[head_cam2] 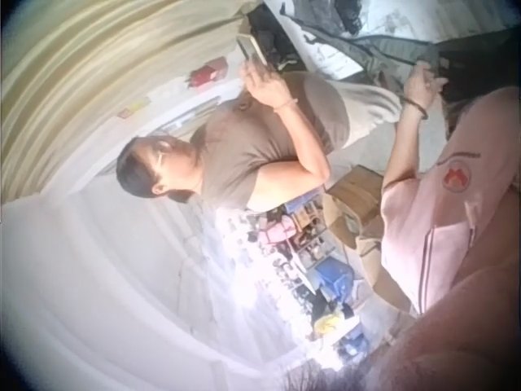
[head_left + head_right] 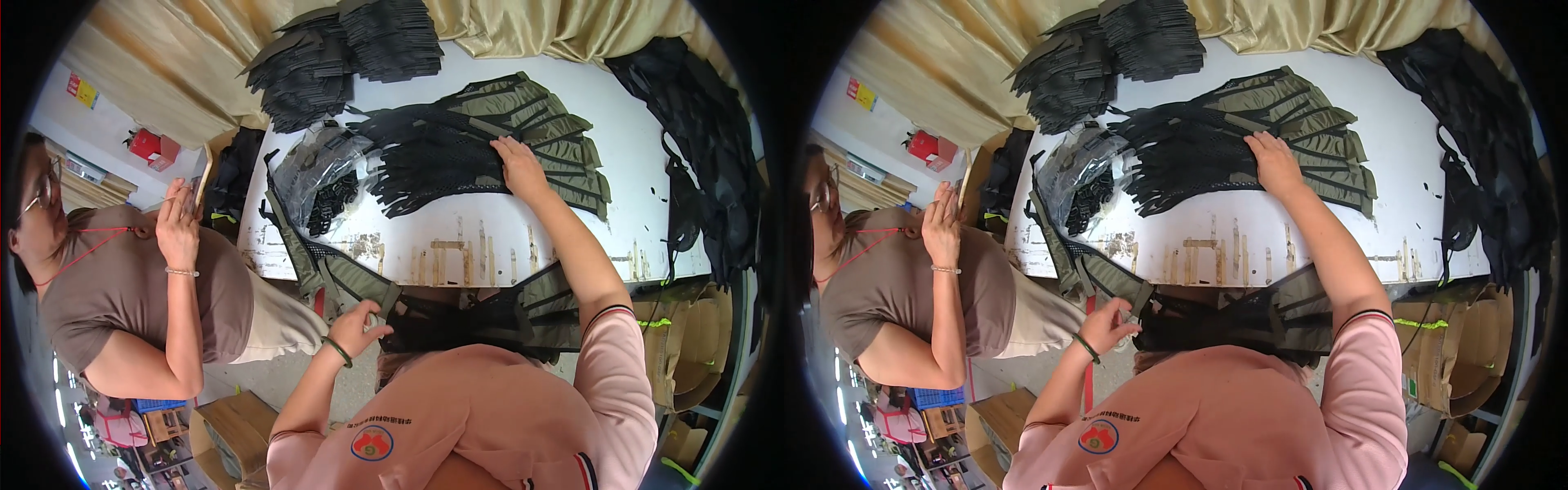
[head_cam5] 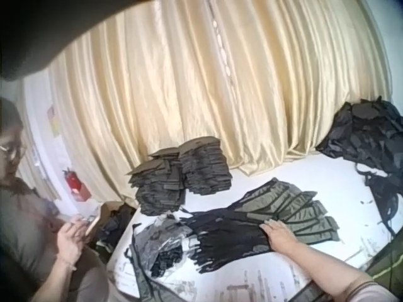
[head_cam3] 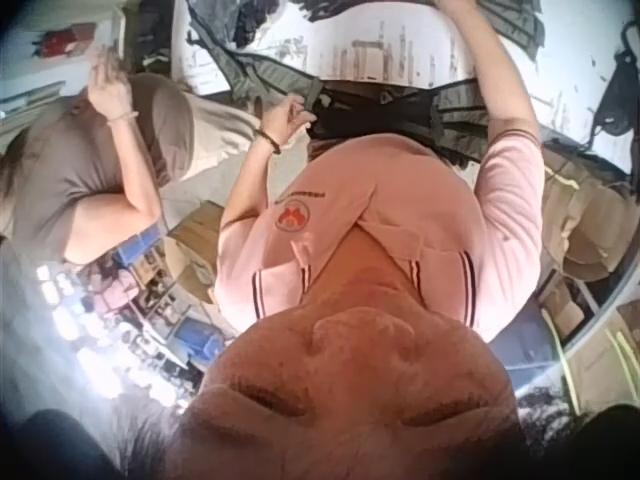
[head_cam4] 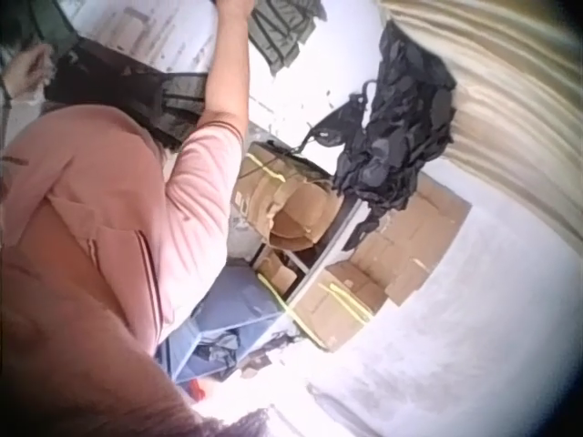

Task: Assembling and inspecting green and black mesh straps at a manufacturing workbench.

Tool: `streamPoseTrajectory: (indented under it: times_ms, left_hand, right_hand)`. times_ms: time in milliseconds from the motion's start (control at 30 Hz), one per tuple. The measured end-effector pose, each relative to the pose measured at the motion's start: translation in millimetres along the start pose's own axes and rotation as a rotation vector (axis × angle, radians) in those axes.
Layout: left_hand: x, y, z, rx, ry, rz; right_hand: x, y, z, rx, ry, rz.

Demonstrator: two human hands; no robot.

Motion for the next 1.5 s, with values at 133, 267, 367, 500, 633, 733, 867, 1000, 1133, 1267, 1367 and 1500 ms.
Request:
streamPoseTrajectory:
  times_ms: [133,267,367,500,633,733,867,1000,1133,1267,1367,1500]
  left_hand:
    - [-42.0,21.5,-22.4,-0.152,-0.267,0.215]
    - [-77.9,64.2,-39.0,-0.653,-0.200,0.489]
    - [-114.1,89.1,-51.0,-0.810,-0.111,0.502]
    - [-96.7,137.3,-27.8,-0.675,0.026,0.595]
    - [-98.8,146.5,-7.2,-0.535,0.086,0.591]
    - [-94.4,156.8,1.4,-0.458,0.125,0.483]
    - [-89.3,159.1,3.8,-0.487,0.332,0.580]
    - [-97.3,141.7,-3.6,-0.497,0.306,0.695]
    - [-79.5,138.3,-2.4,0.040,0.020,0.329]
    - [-57.7,131.5,-3.5,0.437,-0.433,-0.038]
    - [-41.9,128.7,-2.9,0.375,-0.516,-0.036]
    - [-38.6,115.8,-2.0,0.299,-0.667,-0.042]
  right_hand:
    - [-8.5,5.6,13.0,0.166,-0.014,0.010]
    - [31.0,20.5,-29.1,0.103,-0.120,-0.121]
    - [70.7,14.8,-67.8,0.110,-0.112,-0.184]
    - [101.7,-28.2,-79.7,0.163,0.007,-0.161]
    - [108.3,-92.1,-66.3,0.321,0.165,0.039]
    - [116.1,-124.2,-55.9,0.378,0.157,0.258]
    - [119.5,-124.8,-61.8,0.317,0.331,0.331]
    - [106.0,-129.3,-62.7,0.333,0.365,0.314]
    - [94.0,-127.5,-65.2,0.360,0.434,0.323]
    - [87.2,-121.2,-68.3,0.372,0.417,0.282]
    - [86.0,-113.5,-69.6,0.396,0.355,0.251]
    - [110.9,-79.4,-70.3,0.289,0.345,0.255]
Point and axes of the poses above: each hand's wrist, its own y-axis towards the middle knuckle, its own z-axis out of the palm, x = y × z, the point moved 3 cm from there along y, towards the middle knuckle, and after that the axes turned 14 degrees about -z, right-handed, at the moved point
